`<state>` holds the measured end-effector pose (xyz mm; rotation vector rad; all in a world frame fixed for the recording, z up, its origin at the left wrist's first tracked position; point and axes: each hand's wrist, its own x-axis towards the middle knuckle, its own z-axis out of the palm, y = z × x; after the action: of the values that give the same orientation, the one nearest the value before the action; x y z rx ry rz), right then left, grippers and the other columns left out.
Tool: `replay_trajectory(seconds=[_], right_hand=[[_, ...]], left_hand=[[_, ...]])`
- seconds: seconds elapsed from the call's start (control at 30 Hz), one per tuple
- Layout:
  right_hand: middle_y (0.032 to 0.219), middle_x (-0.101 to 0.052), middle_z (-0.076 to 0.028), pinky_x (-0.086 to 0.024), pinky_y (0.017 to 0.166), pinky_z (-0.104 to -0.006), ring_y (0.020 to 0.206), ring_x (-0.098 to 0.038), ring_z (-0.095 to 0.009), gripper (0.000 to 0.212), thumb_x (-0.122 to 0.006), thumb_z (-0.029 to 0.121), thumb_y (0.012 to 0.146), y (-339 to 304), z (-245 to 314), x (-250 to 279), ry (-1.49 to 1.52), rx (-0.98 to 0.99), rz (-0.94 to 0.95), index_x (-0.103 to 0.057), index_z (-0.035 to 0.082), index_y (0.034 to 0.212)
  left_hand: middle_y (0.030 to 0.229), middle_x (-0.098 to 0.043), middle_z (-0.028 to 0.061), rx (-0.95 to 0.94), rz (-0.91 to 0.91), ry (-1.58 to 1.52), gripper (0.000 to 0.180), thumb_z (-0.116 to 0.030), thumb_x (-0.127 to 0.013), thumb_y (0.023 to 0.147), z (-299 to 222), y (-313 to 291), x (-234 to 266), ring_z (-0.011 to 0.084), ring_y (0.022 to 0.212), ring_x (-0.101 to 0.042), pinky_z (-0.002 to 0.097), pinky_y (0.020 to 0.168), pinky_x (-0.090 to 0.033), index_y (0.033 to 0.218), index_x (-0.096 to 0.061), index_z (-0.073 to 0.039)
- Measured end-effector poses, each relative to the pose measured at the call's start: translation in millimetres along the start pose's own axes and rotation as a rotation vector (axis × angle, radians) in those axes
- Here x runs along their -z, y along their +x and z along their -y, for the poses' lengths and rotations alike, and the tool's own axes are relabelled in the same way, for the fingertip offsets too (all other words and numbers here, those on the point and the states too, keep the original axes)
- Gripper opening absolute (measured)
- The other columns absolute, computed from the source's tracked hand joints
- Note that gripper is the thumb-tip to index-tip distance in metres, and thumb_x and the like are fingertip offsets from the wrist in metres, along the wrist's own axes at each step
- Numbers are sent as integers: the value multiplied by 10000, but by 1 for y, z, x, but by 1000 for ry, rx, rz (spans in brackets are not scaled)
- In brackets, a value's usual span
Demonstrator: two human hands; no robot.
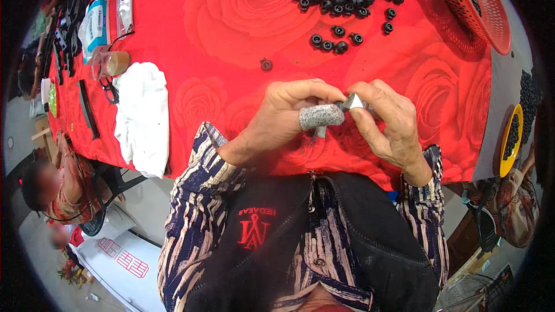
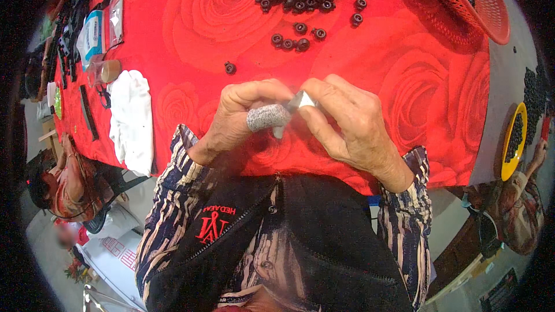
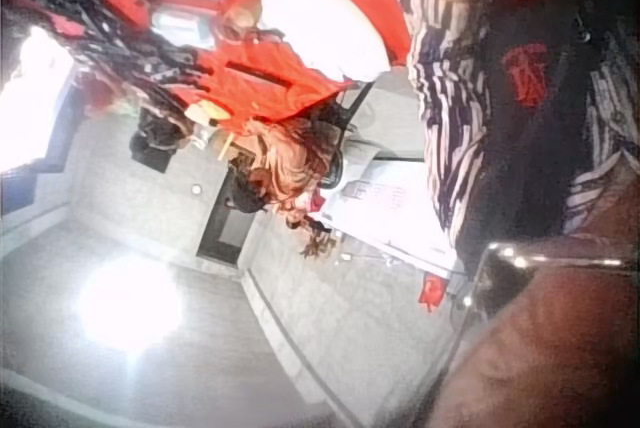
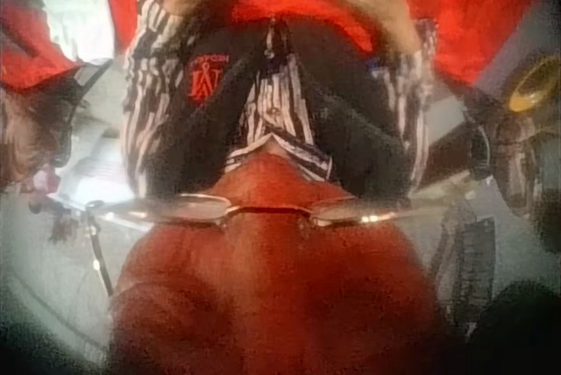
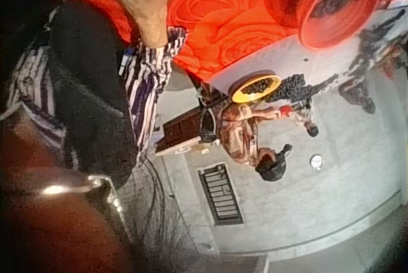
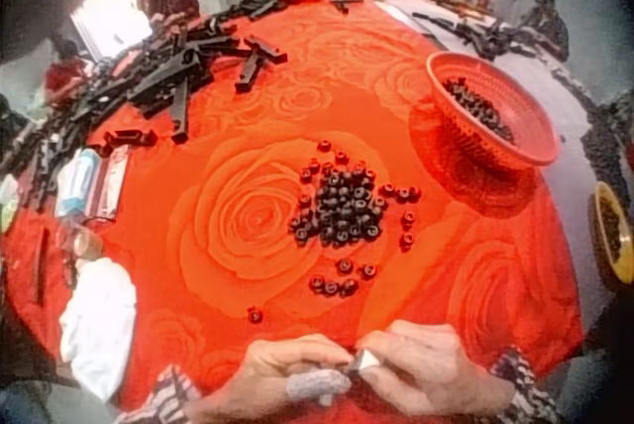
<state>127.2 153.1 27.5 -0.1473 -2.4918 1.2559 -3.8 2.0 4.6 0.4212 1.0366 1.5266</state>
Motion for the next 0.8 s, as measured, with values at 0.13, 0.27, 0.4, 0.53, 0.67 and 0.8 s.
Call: replay_trajectory(seconds=[0.13,0.27,0.4,0.53,0.67,0.8], right_hand=[[713,-522,-126,-418,509,-343,578,-526,-262,229,-628,-19,742,0,3,0,8,3,6,-567,-20,963],[706,-522,-121,-417,509,-335,573,-524,-248,200,-622,-26,748,2,4,1,40,-39,-6,-568,-24,941],[700,-518,-116,-413,509,-326,572,-520,-241,173,-613,-31,757,3,4,1,29,-59,-30,-568,-26,923],[700,-519,-117,-410,507,-325,571,-519,-238,173,-611,-31,759,2,3,0,22,-32,-30,-570,-26,927],[696,-517,-118,-411,507,-329,571,-519,-239,178,-611,-30,757,1,3,1,35,-61,-18,-571,-23,930],[696,-516,-122,-414,508,-332,573,-524,-245,188,-615,-19,757,0,1,0,42,-64,-13,-568,-21,940]], left_hand=[[878,-626,51,19,4,-22,212,-45,-649,817,-2,0,0,66,634,-582,180,509,-436,1022,-623,6],[868,-622,45,20,-7,-27,213,-39,-650,814,-2,0,-1,69,644,-583,180,524,-441,1021,-623,4],[883,-615,44,-49,10,-18,225,-23,-650,808,2,0,-1,71,648,-580,186,536,-451,1030,-620,4],[896,-611,47,-53,13,-13,231,-15,-647,809,2,1,-1,69,657,-579,187,539,-455,1036,-614,10],[891,-607,51,-57,25,4,235,-20,-641,817,1,2,-1,71,670,-583,185,544,-463,1046,-603,18],[895,-607,54,-57,14,0,239,-32,-638,824,2,2,-1,74,673,-584,186,552,-470,1053,-595,22]])
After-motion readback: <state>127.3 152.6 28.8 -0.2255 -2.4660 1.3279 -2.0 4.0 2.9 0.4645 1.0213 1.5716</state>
